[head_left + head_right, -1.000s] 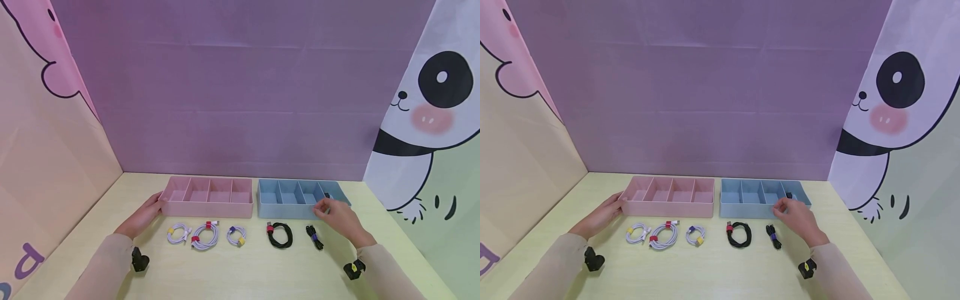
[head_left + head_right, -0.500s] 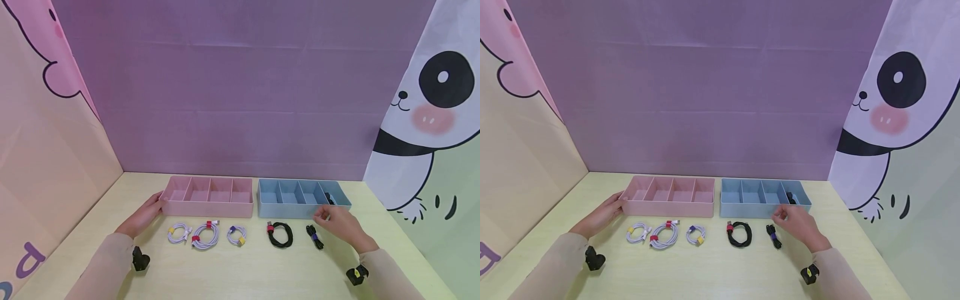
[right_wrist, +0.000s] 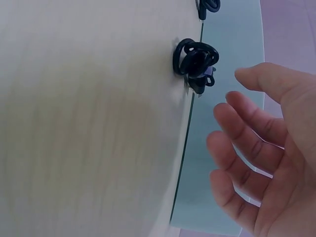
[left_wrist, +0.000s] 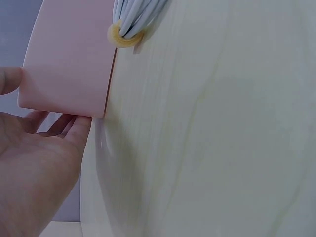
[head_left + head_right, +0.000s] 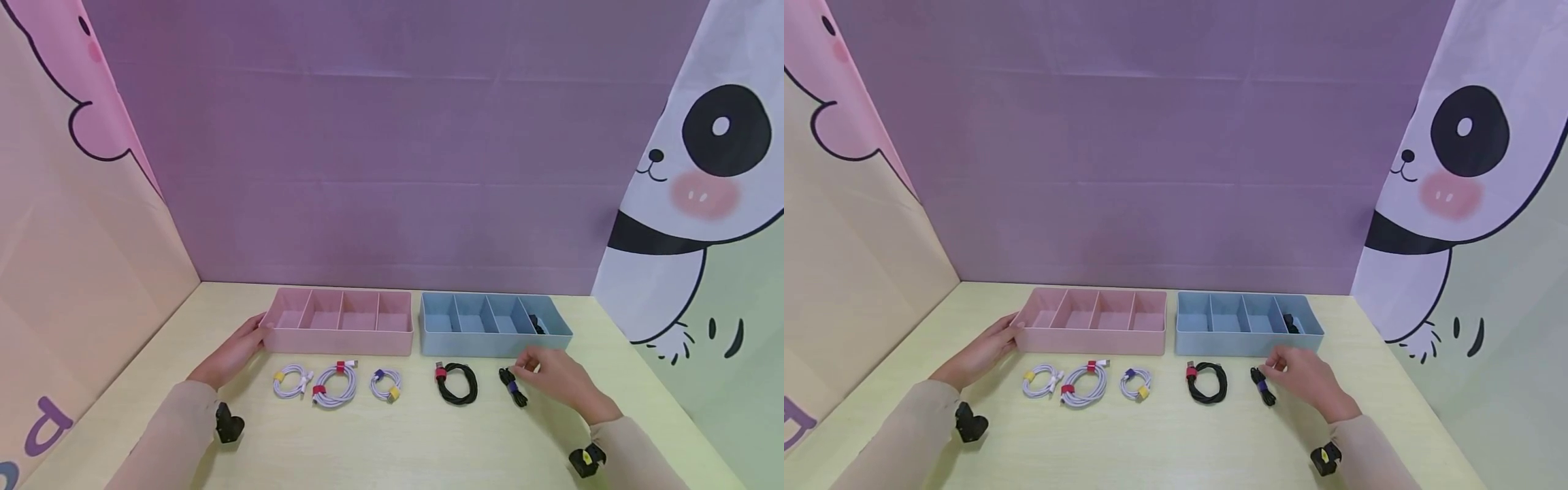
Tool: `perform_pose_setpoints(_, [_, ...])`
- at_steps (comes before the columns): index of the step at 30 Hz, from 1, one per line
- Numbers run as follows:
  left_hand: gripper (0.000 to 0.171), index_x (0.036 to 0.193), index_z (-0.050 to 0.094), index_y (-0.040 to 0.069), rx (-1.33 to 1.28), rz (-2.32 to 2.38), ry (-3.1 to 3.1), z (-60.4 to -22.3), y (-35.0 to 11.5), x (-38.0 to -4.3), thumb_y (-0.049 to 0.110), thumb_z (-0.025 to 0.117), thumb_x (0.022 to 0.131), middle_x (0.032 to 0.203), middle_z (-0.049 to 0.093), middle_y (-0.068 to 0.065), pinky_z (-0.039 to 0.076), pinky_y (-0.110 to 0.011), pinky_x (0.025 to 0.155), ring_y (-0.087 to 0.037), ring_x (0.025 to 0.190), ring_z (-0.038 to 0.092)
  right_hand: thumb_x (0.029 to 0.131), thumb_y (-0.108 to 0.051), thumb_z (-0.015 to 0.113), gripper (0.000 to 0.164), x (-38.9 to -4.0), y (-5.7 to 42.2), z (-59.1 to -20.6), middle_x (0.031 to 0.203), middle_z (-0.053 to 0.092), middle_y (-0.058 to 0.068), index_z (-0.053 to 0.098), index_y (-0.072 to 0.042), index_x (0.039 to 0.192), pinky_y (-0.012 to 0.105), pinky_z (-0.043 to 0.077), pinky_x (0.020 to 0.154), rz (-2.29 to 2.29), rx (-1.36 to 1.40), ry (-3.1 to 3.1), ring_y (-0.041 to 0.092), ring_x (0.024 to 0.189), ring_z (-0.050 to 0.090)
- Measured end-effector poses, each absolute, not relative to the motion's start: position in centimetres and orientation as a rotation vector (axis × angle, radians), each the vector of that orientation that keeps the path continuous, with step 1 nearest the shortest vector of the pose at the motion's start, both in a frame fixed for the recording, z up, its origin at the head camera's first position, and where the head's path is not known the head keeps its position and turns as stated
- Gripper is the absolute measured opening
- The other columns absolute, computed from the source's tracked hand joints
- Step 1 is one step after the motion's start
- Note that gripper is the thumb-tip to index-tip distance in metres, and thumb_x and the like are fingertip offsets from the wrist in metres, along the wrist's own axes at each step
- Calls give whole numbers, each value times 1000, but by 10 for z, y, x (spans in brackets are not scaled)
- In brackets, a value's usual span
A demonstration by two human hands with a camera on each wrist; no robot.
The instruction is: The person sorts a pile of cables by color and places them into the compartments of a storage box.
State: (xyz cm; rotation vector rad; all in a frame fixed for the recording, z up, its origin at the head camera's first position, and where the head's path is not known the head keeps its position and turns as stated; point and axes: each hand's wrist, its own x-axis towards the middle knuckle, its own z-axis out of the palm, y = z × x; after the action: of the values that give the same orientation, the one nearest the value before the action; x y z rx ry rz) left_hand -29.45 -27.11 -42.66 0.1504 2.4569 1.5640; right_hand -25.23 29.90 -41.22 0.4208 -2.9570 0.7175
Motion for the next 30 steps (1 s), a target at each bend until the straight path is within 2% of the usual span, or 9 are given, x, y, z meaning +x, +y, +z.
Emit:
perform_pose_setpoints(12, [77,160,0,5,133,1543,2464,-425,-271,-293,49,34,108,165,3,-23,11,-63,119,-45,149,10,92,-36,73,19,-248,299,-416,78,61,-11,68,-19,85,33,46,59,671,447,-3046,10,69,53])
perform_pose_setpoints(30, [77,160,1,3,141,1553,2460,-424,-270,-292,49,33,108,164,3,-25,10,-63,118,-46,149,10,88,-44,75,25,-247,298,-421,76,59,-11,65,-22,82,33,45,57,600,433,-3090,10,66,51])
